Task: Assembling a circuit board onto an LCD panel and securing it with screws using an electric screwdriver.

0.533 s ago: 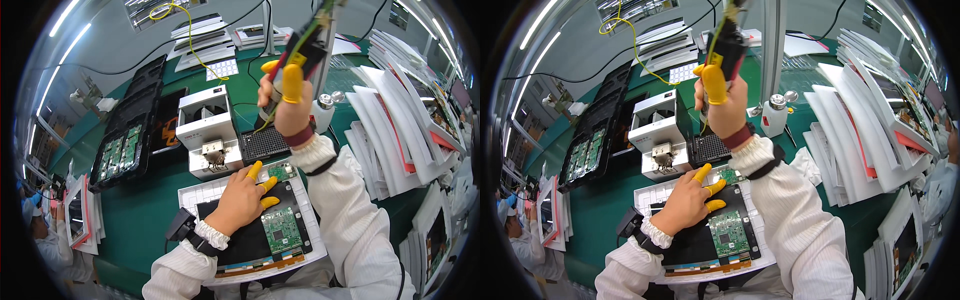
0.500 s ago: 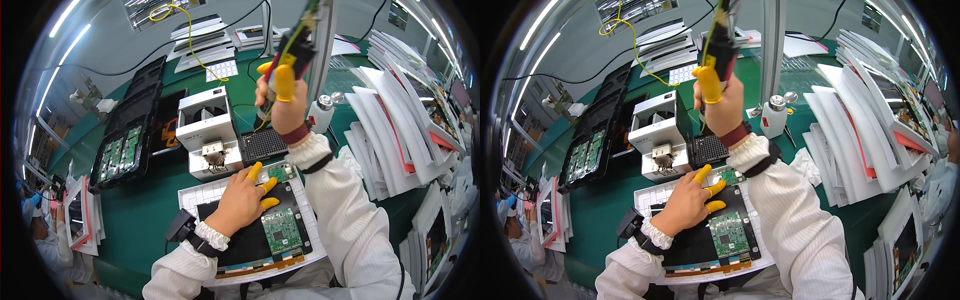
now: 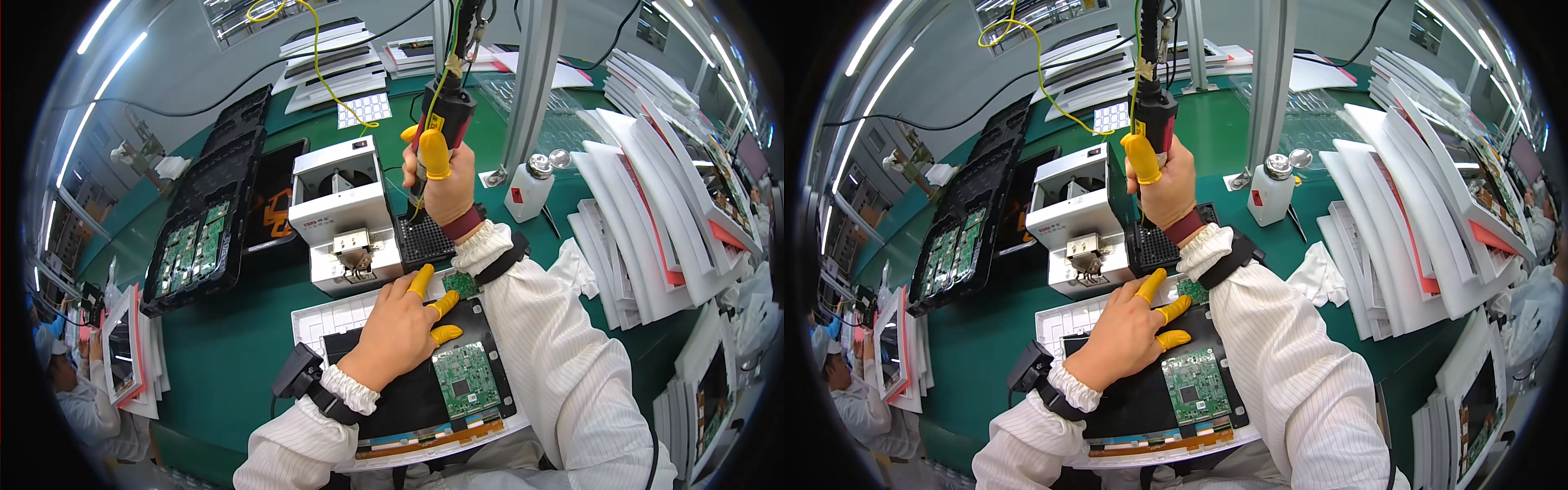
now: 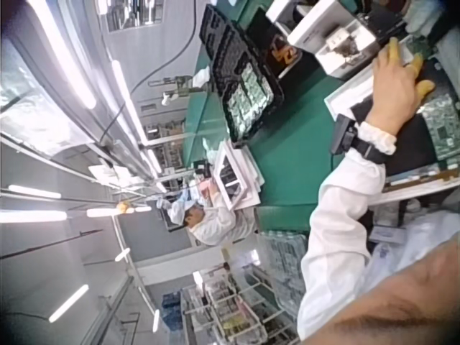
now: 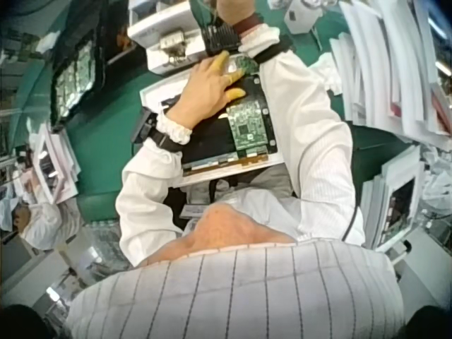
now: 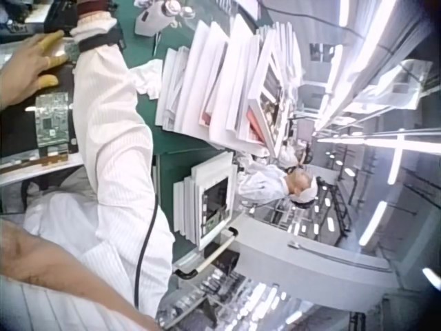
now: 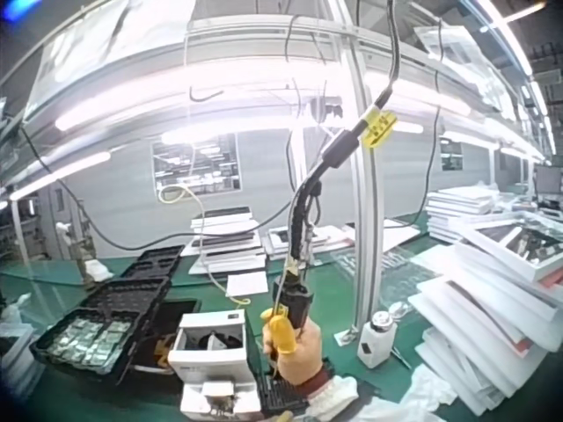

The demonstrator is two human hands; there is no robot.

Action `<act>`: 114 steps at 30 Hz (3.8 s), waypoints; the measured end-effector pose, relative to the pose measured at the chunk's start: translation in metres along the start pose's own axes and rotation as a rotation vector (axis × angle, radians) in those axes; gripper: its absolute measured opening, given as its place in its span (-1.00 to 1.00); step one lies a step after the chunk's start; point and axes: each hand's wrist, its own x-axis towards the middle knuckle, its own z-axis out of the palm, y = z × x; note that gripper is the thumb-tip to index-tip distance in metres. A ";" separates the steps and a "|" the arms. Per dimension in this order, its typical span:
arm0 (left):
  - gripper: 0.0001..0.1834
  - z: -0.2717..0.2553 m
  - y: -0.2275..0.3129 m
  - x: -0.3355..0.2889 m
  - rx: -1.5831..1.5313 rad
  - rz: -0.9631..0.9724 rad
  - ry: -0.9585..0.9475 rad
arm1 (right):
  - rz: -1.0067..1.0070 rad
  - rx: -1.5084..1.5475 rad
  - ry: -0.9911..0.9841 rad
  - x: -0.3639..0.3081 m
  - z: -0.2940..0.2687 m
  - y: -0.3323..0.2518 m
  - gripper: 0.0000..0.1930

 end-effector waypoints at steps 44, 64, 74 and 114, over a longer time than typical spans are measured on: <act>-0.75 -0.009 -0.012 -0.005 -0.036 0.057 -0.080 | 0.196 0.135 -0.089 -0.072 -0.012 -0.088 -0.69; -0.79 -0.008 -0.014 -0.005 -0.069 0.076 -0.027 | 0.230 0.142 -0.045 -0.072 -0.008 -0.091 -0.83; -0.79 -0.008 -0.013 -0.003 -0.076 0.090 -0.009 | 0.209 0.065 -0.151 -0.075 -0.014 -0.086 -0.74; -0.68 -0.009 -0.017 -0.005 -0.047 0.072 -0.102 | 0.219 0.032 -0.176 -0.072 -0.010 -0.080 -0.60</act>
